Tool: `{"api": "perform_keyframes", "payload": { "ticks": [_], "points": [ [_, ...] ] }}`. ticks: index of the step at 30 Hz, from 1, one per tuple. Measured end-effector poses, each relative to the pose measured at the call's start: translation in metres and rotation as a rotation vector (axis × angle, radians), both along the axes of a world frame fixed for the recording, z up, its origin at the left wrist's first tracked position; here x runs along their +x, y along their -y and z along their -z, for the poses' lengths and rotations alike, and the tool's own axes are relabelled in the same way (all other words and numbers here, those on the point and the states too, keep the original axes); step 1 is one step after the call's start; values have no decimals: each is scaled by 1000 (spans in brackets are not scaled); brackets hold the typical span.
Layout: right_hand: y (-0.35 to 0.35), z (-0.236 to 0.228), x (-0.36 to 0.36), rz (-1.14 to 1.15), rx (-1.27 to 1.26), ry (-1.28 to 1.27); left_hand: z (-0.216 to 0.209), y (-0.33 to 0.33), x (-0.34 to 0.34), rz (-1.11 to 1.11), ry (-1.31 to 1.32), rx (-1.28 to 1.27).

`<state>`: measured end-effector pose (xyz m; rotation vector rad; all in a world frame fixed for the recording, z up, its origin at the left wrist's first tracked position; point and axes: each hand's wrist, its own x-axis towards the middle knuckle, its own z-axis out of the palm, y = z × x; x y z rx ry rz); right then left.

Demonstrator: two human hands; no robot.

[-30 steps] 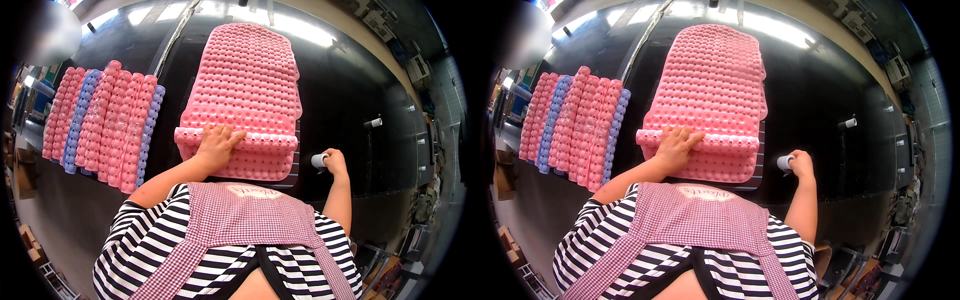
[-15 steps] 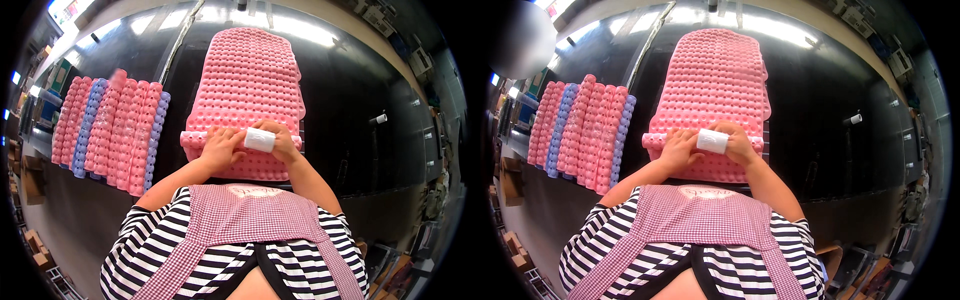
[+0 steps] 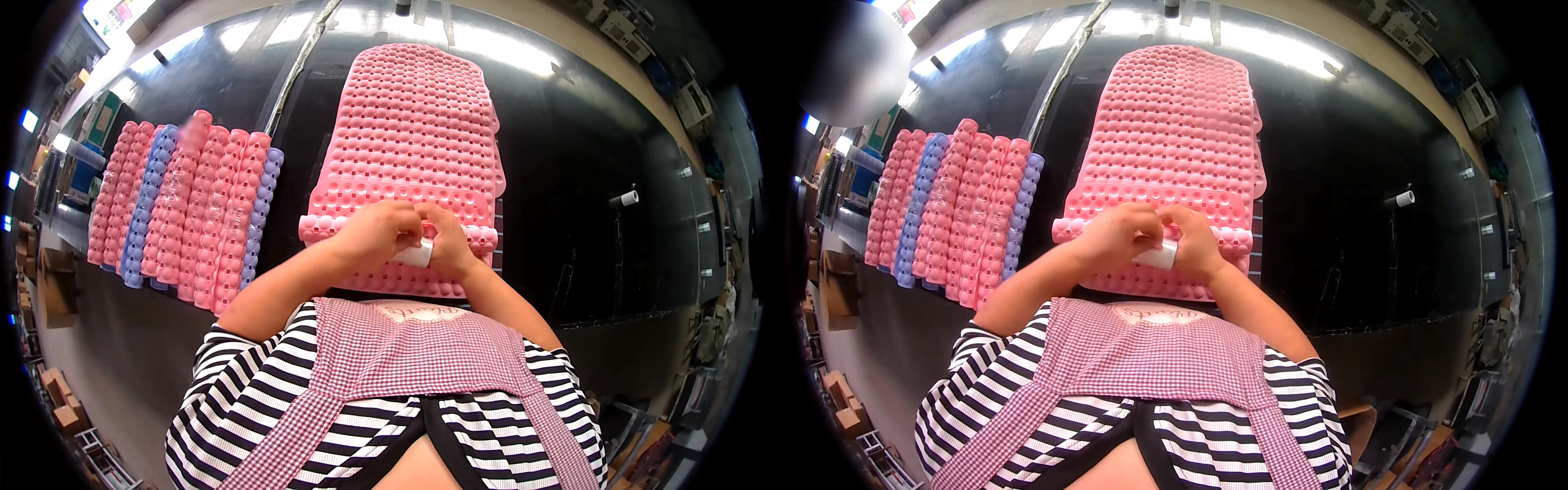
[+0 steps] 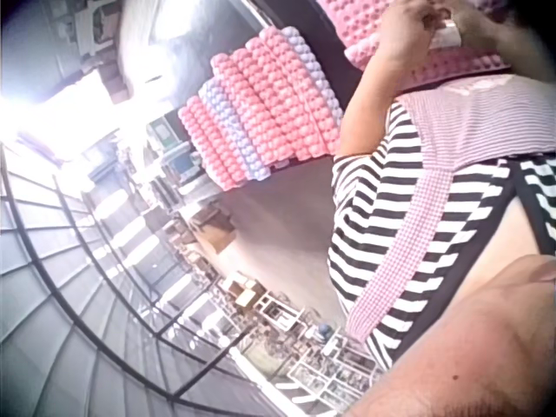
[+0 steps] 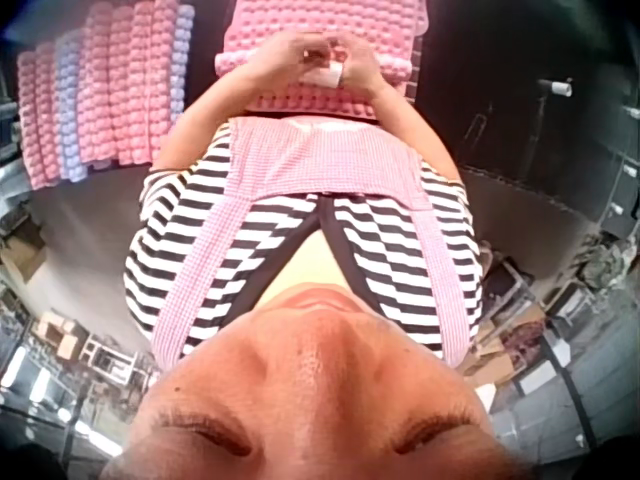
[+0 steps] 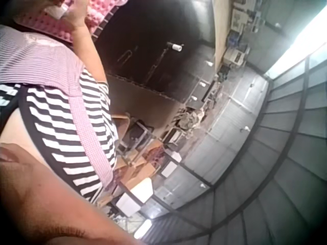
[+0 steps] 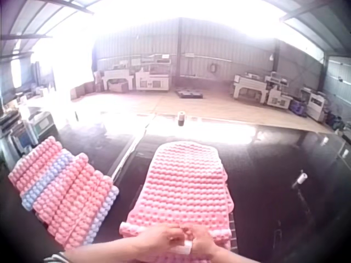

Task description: The person rolls several pink foam mats by hand, secures each roll with a piece of tape, and places the completed rolls onto a stack of similar mats on a table.

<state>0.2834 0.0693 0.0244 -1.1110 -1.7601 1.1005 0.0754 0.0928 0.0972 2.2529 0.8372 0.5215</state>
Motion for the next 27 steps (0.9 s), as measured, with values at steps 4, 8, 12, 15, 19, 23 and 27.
{"api": "perform_keyframes", "payload": {
  "ticks": [4,8,12,15,19,23,27],
  "points": [
    [28,4,-2,95,416,196,22,-38,12,-159,-52,-82],
    [49,7,-6,92,456,222,63,-47,13,-75,-343,-112],
    [48,6,-6,101,363,370,53,-48,6,-238,-433,-31],
    [23,13,-9,125,337,334,31,-40,-16,-347,-338,-212],
    [-38,11,-5,180,135,177,44,-2,-43,-309,-55,222],
    [-87,-9,-11,84,-326,-341,75,18,-46,-263,-255,498],
    [-88,-7,-3,-3,280,41,91,-14,-31,-326,-386,511]
  ]
}}
